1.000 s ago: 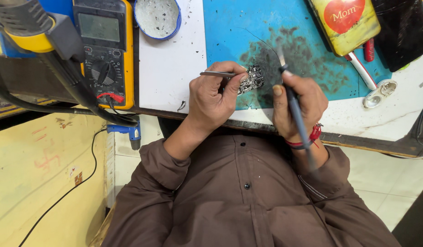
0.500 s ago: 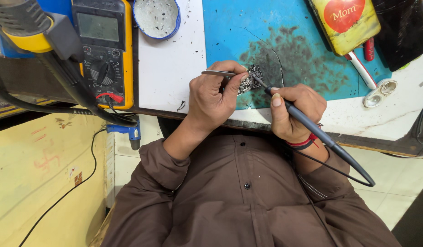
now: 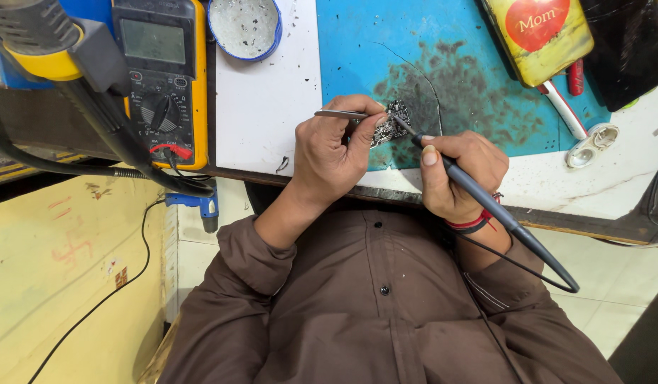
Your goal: The person uses a soldering iron and tweezers to apply solder to a small circuit board. They repeatedly heat and adjust components on the board while holding it steady with the tweezers.
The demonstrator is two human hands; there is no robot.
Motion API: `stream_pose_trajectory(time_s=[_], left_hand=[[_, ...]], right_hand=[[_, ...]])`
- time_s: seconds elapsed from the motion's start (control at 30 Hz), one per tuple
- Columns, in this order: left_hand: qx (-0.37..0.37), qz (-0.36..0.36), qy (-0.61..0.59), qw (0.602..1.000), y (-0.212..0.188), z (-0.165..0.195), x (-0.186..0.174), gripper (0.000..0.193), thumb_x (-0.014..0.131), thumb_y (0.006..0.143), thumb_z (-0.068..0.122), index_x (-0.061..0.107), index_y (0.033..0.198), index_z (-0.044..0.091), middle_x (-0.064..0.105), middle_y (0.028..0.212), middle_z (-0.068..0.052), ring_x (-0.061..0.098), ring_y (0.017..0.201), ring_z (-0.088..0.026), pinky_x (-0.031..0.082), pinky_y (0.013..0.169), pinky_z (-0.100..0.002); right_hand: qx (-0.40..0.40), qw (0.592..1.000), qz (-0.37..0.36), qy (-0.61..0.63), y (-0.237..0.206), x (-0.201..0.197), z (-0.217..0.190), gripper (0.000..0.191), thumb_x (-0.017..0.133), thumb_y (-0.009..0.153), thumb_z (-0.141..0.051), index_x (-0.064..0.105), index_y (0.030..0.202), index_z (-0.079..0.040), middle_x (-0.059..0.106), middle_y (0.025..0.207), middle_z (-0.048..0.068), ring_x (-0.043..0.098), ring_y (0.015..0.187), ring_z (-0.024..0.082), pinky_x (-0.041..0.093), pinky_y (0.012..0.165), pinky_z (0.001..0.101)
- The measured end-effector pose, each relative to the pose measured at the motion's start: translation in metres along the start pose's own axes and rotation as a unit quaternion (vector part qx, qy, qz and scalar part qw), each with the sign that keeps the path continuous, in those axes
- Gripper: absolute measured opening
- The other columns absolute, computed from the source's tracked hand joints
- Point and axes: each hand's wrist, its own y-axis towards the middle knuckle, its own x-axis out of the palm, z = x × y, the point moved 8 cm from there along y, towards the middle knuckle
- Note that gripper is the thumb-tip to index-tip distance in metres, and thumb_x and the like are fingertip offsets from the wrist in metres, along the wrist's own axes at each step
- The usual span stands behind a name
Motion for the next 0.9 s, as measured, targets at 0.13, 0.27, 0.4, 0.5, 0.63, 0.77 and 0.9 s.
stream_pose_trajectory(time_s=[0.13, 0.27, 0.4, 0.5, 0.63, 0.77, 0.9], left_hand=[[0.002, -0.001, -0.004, 1.000, 0.0003, 0.0001, 0.0003, 0.008, 0.073, 0.103, 0.008, 0.067, 0.107, 0.005, 0.072, 0.093, -0.004, 0.066, 0.070, -0.009, 0.052, 0.063, -0.025], [0.005, 0.000, -0.002, 1.000, 0.0002, 0.0000, -0.0001, 0.008, 0.073, 0.103, 0.008, 0.067, 0.107, 0.005, 0.072, 0.093, -0.004, 0.067, 0.070, -0.009, 0.052, 0.063, -0.025], [0.006, -0.001, -0.004, 1.000, 0.0010, -0.0002, 0.0007, 0.008, 0.074, 0.102, 0.008, 0.067, 0.106, 0.005, 0.072, 0.093, -0.004, 0.066, 0.069, -0.009, 0.051, 0.061, -0.025], [0.006, -0.002, -0.002, 1.000, 0.0004, 0.0006, 0.0001, 0.008, 0.073, 0.103, 0.008, 0.067, 0.106, 0.005, 0.071, 0.093, -0.004, 0.066, 0.069, -0.009, 0.051, 0.063, -0.025], [0.006, -0.001, -0.006, 1.000, 0.0001, 0.0011, -0.0001, 0.007, 0.073, 0.103, 0.008, 0.067, 0.107, 0.005, 0.072, 0.094, -0.004, 0.066, 0.070, -0.009, 0.052, 0.063, -0.025], [0.001, -0.001, 0.001, 1.000, 0.0007, 0.0000, -0.0002, 0.008, 0.074, 0.103, 0.008, 0.067, 0.106, 0.005, 0.071, 0.092, -0.004, 0.065, 0.069, -0.009, 0.051, 0.063, -0.025], [0.001, -0.002, 0.002, 1.000, 0.0005, -0.0001, -0.0002, 0.008, 0.073, 0.103, 0.009, 0.067, 0.107, 0.005, 0.071, 0.093, -0.003, 0.066, 0.070, -0.009, 0.052, 0.064, -0.025]], right_hand=[[0.003, 1.000, -0.002, -0.002, 0.0007, -0.0005, 0.0001, 0.008, 0.068, 0.101, -0.005, 0.065, 0.097, 0.000, 0.071, 0.085, 0.011, 0.059, 0.064, 0.025, 0.045, 0.058, 0.0330], [0.004, 1.000, -0.001, -0.001, 0.0007, -0.0003, -0.0004, 0.008, 0.068, 0.102, -0.005, 0.064, 0.096, 0.000, 0.071, 0.086, 0.011, 0.059, 0.064, 0.024, 0.045, 0.058, 0.0330], [0.004, 1.000, 0.001, 0.003, 0.0011, -0.0009, -0.0006, 0.008, 0.069, 0.100, -0.005, 0.064, 0.095, 0.000, 0.070, 0.084, 0.011, 0.058, 0.063, 0.025, 0.045, 0.058, 0.0334], [-0.002, 1.000, -0.004, -0.002, 0.0014, 0.0002, -0.0017, 0.008, 0.068, 0.102, -0.005, 0.064, 0.098, 0.000, 0.072, 0.087, 0.011, 0.060, 0.061, 0.023, 0.046, 0.059, 0.0331], [0.005, 1.000, 0.001, -0.007, 0.0013, -0.0003, -0.0011, 0.008, 0.069, 0.102, -0.005, 0.065, 0.097, 0.000, 0.070, 0.083, 0.011, 0.061, 0.062, 0.024, 0.046, 0.059, 0.0333], [0.001, 1.000, -0.002, -0.010, 0.0017, 0.0003, -0.0020, 0.007, 0.069, 0.101, -0.005, 0.066, 0.097, 0.000, 0.069, 0.082, 0.011, 0.060, 0.064, 0.025, 0.046, 0.059, 0.0334], [0.005, 1.000, 0.002, -0.010, 0.0017, -0.0005, -0.0013, 0.006, 0.069, 0.101, -0.005, 0.066, 0.098, 0.000, 0.068, 0.082, 0.010, 0.060, 0.065, 0.025, 0.046, 0.059, 0.0334]])
